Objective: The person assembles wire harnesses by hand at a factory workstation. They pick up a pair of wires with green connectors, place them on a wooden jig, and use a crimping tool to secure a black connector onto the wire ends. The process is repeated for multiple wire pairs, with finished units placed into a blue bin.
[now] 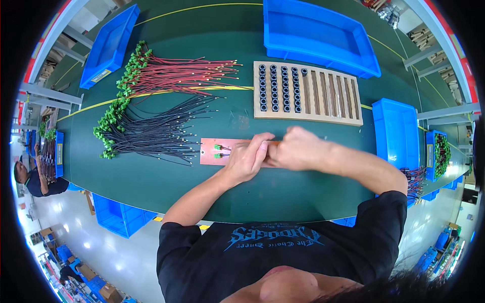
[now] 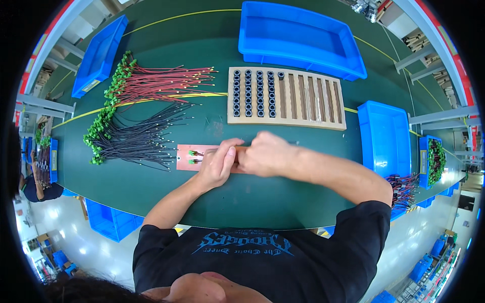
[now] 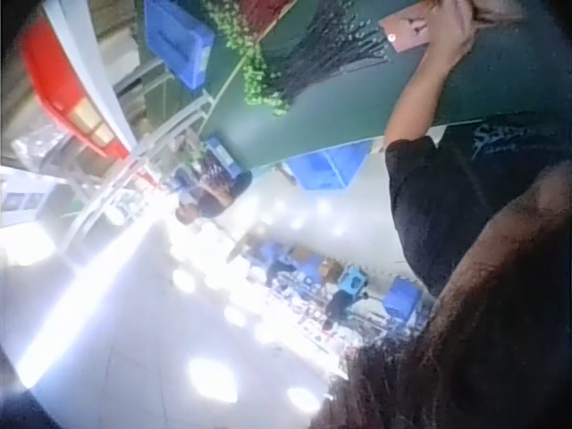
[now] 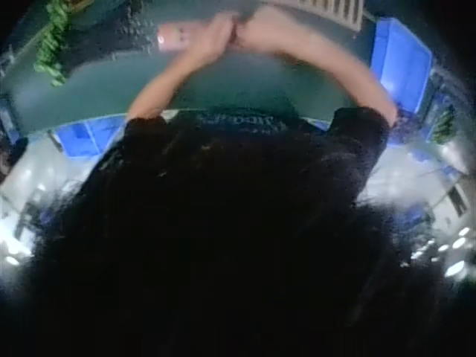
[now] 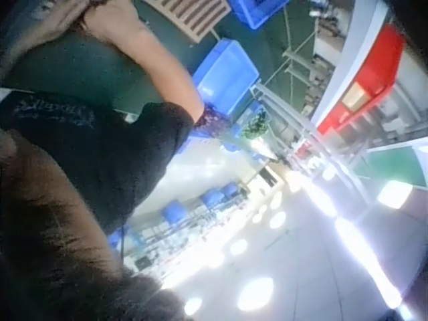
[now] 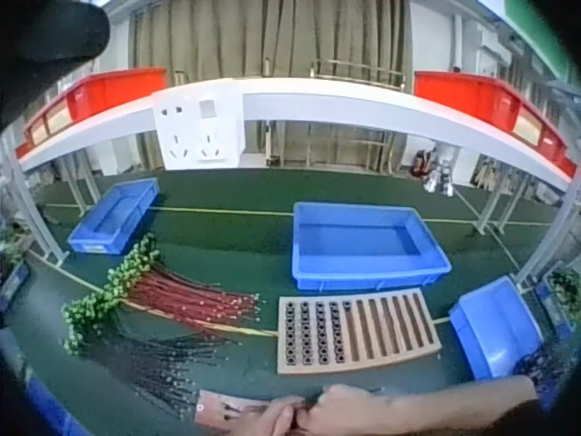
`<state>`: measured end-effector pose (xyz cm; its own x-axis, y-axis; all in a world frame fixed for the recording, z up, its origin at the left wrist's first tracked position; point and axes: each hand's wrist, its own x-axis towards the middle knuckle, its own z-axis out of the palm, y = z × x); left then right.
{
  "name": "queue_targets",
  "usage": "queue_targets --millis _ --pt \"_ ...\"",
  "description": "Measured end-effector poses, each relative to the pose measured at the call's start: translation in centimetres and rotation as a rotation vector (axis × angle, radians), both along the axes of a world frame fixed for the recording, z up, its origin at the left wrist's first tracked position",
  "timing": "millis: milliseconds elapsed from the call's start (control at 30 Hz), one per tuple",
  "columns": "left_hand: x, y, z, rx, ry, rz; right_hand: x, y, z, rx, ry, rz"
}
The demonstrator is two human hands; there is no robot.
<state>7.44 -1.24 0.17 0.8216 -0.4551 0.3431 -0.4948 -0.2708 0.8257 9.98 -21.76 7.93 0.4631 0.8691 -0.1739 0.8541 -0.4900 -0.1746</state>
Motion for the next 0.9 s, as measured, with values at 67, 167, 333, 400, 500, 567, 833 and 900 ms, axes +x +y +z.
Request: queue_targets --millis 67,167,333,400,500,567,833,900 --pt "-0.3 0.2 0.0 0.095 0.071 -0.007 0.3 -0.2 -0.6 -0.04 0.003 0.006" --pt "0.3 0.3 0.0 0.14 0.123 -0.056 -0.6 0.8 1.2 -0.193 0.027 0.056" --pt "0.9 0.3 0.5 -0.033 0.257 -0.118 0.4 -3.9 3.3 -0.105 -0.079 -0.115" --pt "1.3 0.5 2.5 0.134 0.286 -0.226 -0.2 -6.0 3.5 -0.006 -0.204 -0.136" --pt "1.0 -0.3 1.1 0.022 0.147 -0.192 -1.7 -7.8 3.4 0.106 -0.234 -0.245" --pt "0.9 -0.5 0.4 -0.014 0.161 -0.182 -2.7 -9.1 3.2 0.252 -0.245 -0.334" --pt "0.5 -0.9 -0.8 -0.045 0.186 -0.15 -8.3 -3.6 -5.0 1.468 0.809 -1.012" --pt "0.4 -0.6 -0.9 -0.053 0.244 -0.141 -7.9 -2.6 -5.8 1.435 0.873 -1.07"
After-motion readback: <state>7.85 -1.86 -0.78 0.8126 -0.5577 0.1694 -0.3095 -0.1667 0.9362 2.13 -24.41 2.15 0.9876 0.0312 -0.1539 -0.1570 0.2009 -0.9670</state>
